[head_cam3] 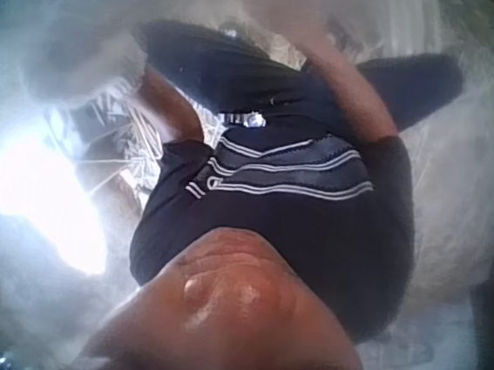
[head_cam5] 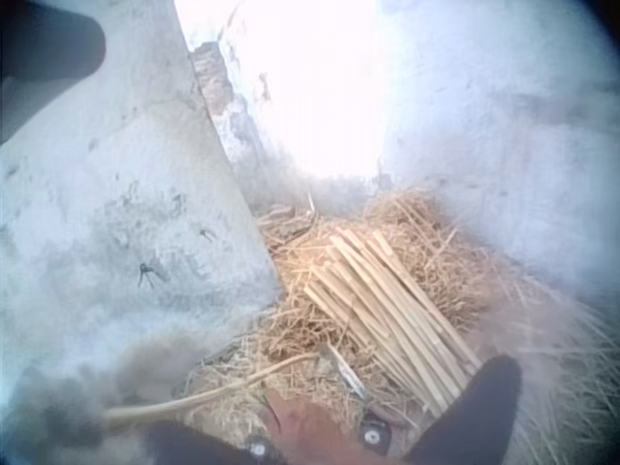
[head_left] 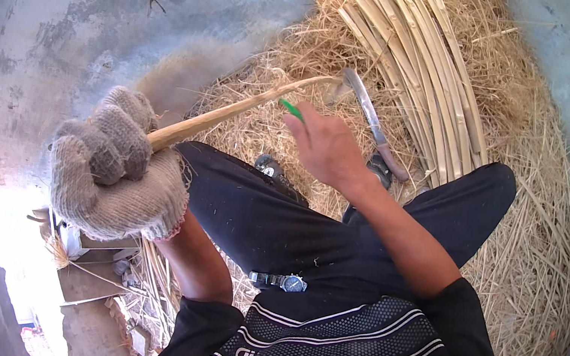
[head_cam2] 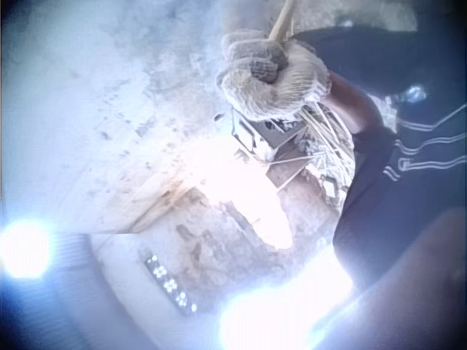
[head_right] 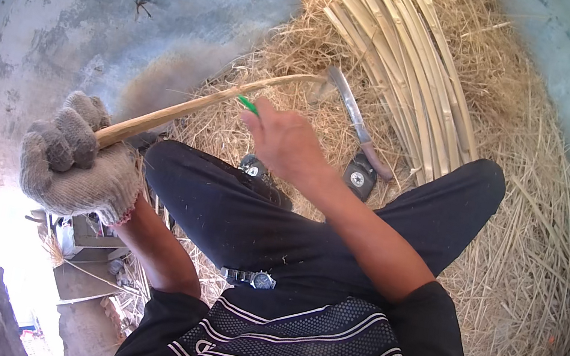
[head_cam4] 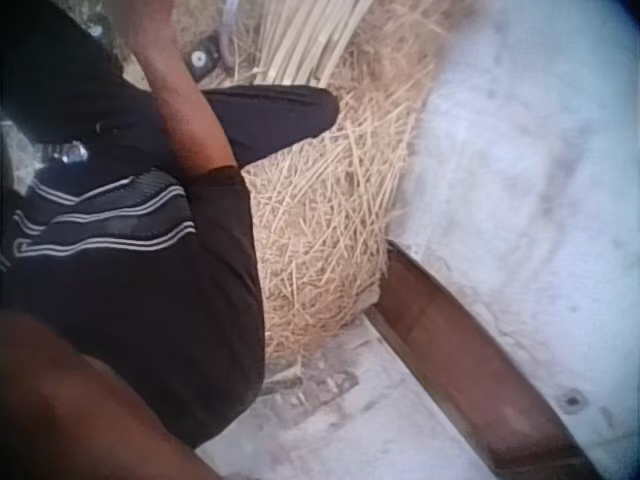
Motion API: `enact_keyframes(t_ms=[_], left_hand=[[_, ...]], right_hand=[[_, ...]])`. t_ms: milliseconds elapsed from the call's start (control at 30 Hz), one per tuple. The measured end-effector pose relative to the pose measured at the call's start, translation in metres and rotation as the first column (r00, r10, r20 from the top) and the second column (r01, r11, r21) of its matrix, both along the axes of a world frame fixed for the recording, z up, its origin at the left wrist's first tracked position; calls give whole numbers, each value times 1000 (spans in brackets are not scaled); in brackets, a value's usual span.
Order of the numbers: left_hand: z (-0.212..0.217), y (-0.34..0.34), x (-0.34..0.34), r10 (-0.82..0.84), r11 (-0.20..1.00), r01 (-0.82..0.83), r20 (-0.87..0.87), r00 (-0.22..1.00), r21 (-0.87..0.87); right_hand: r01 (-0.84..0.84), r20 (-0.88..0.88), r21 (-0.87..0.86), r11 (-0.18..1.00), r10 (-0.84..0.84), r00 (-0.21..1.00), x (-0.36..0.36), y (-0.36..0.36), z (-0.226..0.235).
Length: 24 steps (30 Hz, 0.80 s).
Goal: The person sits cross-legged on a straw-covered floor and uses a green-handled knife to peel the outer layer off a thin bamboo stick. They hold the stick with a gloved left hand and scrape the blade along its length, then switch to a larger machete to split the stick lengthwise.
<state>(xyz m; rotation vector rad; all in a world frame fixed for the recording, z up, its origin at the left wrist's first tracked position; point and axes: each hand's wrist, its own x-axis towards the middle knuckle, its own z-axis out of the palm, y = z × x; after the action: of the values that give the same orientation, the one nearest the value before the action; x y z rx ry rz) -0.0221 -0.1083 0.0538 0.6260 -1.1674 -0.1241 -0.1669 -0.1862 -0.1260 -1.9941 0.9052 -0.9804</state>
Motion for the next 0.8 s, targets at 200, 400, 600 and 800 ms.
enact_keyframes(t_ms=[200,400,600,800], left_hand=[[2,4,-11,169,984,-164,-77,983,62],[7,-7,10,45,999,-46,39,998,15],[3,5,3,-4,988,-15,122,993,151],[5,7,-9,-20,975,-11,135,991,222]], right_hand=[[81,-190,-73,994,-93,977,27,-14,-8],[380,-761,71,922,-196,619,-94,-73,-206],[153,-113,399,904,-117,987,-41,-46,-45],[-13,336,438,899,-151,930,25,-41,-9]])
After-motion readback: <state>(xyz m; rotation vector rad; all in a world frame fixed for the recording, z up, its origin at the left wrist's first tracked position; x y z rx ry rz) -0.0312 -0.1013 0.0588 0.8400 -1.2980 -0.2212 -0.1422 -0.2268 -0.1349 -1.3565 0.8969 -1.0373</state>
